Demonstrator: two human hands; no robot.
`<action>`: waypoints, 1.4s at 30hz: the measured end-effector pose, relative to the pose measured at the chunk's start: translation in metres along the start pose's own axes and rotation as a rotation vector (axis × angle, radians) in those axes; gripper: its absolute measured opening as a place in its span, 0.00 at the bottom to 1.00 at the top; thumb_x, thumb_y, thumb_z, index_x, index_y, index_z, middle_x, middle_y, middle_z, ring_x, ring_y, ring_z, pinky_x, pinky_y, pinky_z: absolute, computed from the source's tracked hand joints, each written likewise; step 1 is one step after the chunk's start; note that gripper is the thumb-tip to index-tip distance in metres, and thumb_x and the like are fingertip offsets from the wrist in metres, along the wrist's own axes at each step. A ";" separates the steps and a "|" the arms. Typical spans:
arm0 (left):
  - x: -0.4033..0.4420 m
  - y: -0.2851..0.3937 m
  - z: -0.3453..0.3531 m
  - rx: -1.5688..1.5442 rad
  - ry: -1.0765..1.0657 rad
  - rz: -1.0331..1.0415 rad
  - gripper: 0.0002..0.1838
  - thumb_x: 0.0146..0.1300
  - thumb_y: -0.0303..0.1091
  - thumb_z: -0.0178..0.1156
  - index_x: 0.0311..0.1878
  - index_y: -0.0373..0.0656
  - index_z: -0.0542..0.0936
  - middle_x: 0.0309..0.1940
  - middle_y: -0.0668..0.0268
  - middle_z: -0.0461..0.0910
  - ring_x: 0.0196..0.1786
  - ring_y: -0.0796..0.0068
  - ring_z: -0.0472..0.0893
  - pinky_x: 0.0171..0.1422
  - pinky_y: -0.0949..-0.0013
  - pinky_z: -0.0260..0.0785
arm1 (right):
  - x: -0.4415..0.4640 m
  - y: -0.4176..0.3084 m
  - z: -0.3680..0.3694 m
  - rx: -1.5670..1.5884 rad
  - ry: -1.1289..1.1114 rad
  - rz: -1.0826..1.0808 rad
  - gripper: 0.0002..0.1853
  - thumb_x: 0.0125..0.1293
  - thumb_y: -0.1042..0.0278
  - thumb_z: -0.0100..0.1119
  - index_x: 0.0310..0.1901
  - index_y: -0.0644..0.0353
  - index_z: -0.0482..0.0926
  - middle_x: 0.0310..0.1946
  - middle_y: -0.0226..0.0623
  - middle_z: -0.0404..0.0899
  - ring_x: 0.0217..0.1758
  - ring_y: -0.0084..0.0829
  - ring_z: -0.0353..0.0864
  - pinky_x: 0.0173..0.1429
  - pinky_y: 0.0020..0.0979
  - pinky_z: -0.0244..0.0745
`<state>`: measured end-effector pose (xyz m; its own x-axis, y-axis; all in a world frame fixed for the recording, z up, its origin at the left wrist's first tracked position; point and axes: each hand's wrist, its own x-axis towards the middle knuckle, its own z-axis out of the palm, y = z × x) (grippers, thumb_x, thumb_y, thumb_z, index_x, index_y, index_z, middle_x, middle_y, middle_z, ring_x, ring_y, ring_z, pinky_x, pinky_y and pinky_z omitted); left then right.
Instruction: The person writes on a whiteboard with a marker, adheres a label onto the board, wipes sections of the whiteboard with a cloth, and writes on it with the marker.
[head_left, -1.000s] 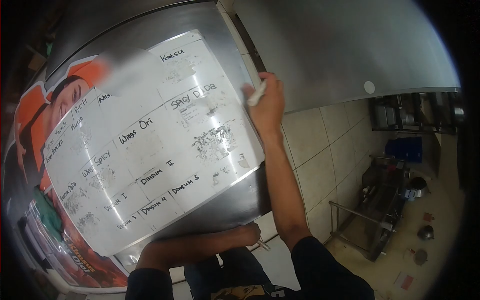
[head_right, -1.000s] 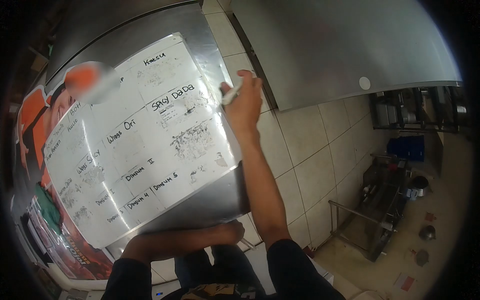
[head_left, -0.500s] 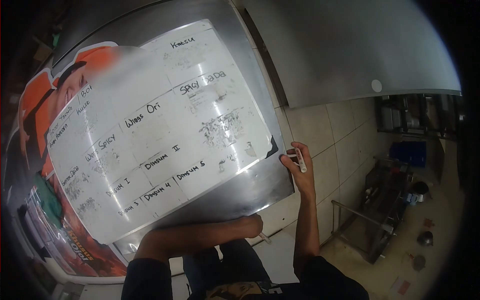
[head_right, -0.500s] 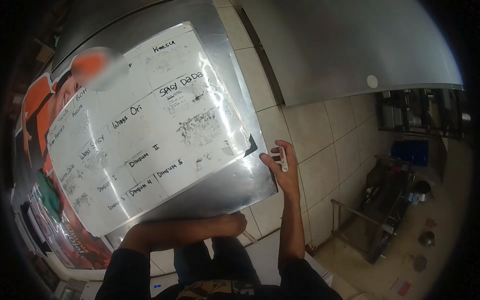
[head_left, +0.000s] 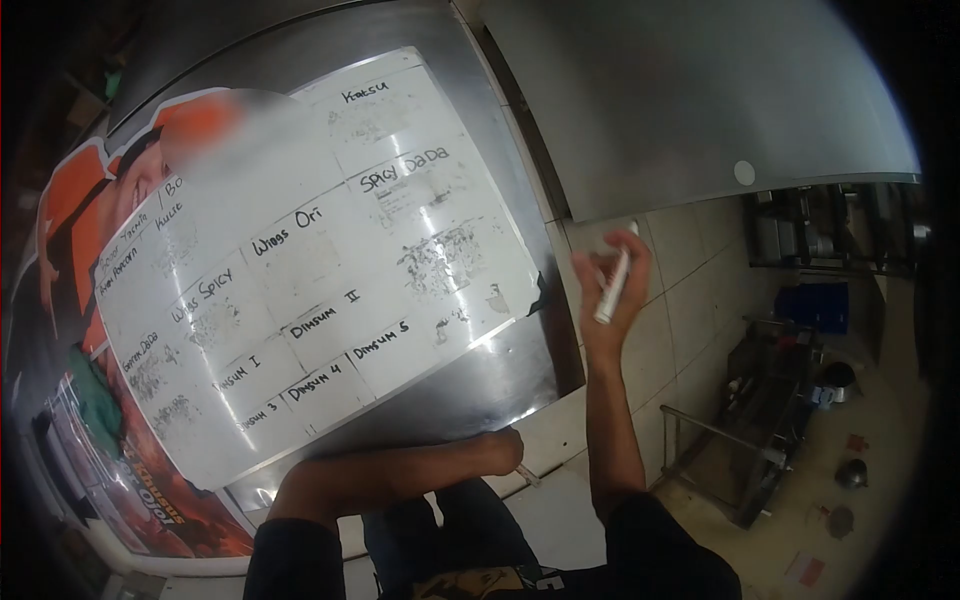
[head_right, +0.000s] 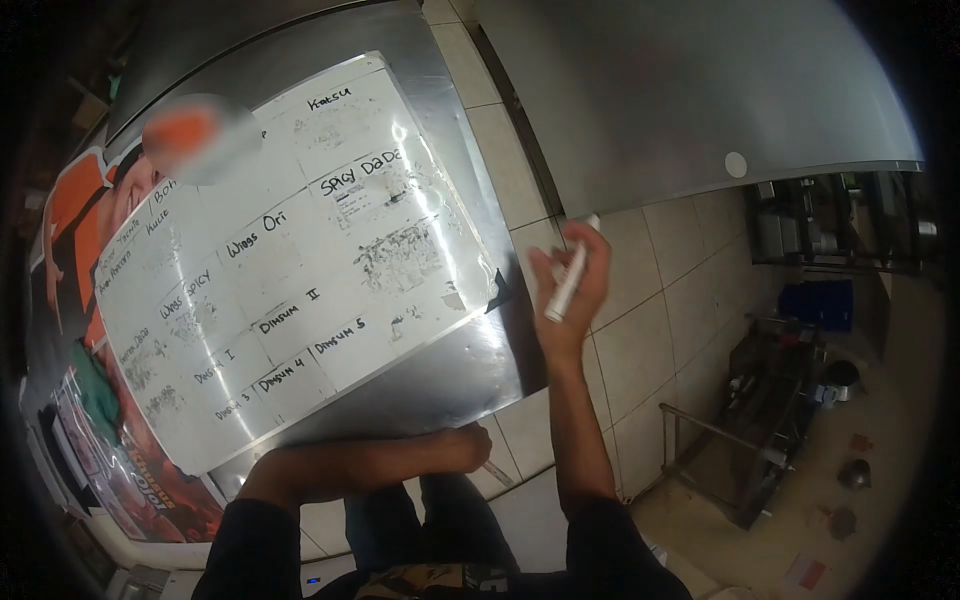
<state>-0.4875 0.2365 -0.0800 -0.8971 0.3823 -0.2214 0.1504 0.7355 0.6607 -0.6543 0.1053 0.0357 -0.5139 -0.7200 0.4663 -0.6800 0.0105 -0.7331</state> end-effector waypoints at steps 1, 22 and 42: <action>0.000 -0.001 0.002 0.005 0.002 0.034 0.08 0.51 0.35 0.61 0.27 0.42 0.85 0.30 0.60 0.84 0.36 0.62 0.84 0.37 0.58 0.74 | 0.008 -0.007 0.017 0.076 -0.020 -0.023 0.23 0.58 0.80 0.68 0.54 0.60 0.71 0.42 0.34 0.75 0.36 0.22 0.79 0.43 0.25 0.76; 0.021 -0.028 -0.003 -0.137 0.402 -0.232 0.16 0.61 0.39 0.58 0.47 0.41 0.84 0.49 0.54 0.82 0.52 0.56 0.81 0.57 0.58 0.72 | -0.027 -0.263 0.150 0.153 -0.777 -0.775 0.21 0.53 0.77 0.58 0.52 0.58 0.78 0.57 0.41 0.72 0.56 0.42 0.72 0.63 0.41 0.62; -0.016 0.006 -0.021 0.010 -0.009 -0.125 0.12 0.58 0.33 0.58 0.42 0.40 0.85 0.46 0.54 0.83 0.51 0.59 0.81 0.54 0.59 0.72 | -0.079 -0.399 0.263 0.510 -1.105 -0.618 0.13 0.43 0.61 0.67 0.27 0.61 0.82 0.32 0.48 0.77 0.38 0.45 0.79 0.42 0.43 0.73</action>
<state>-0.4809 0.2230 -0.0576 -0.9052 0.2924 -0.3083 0.0416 0.7831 0.6205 -0.2046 -0.0242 0.1609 0.6469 -0.6909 0.3228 -0.2543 -0.5945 -0.7628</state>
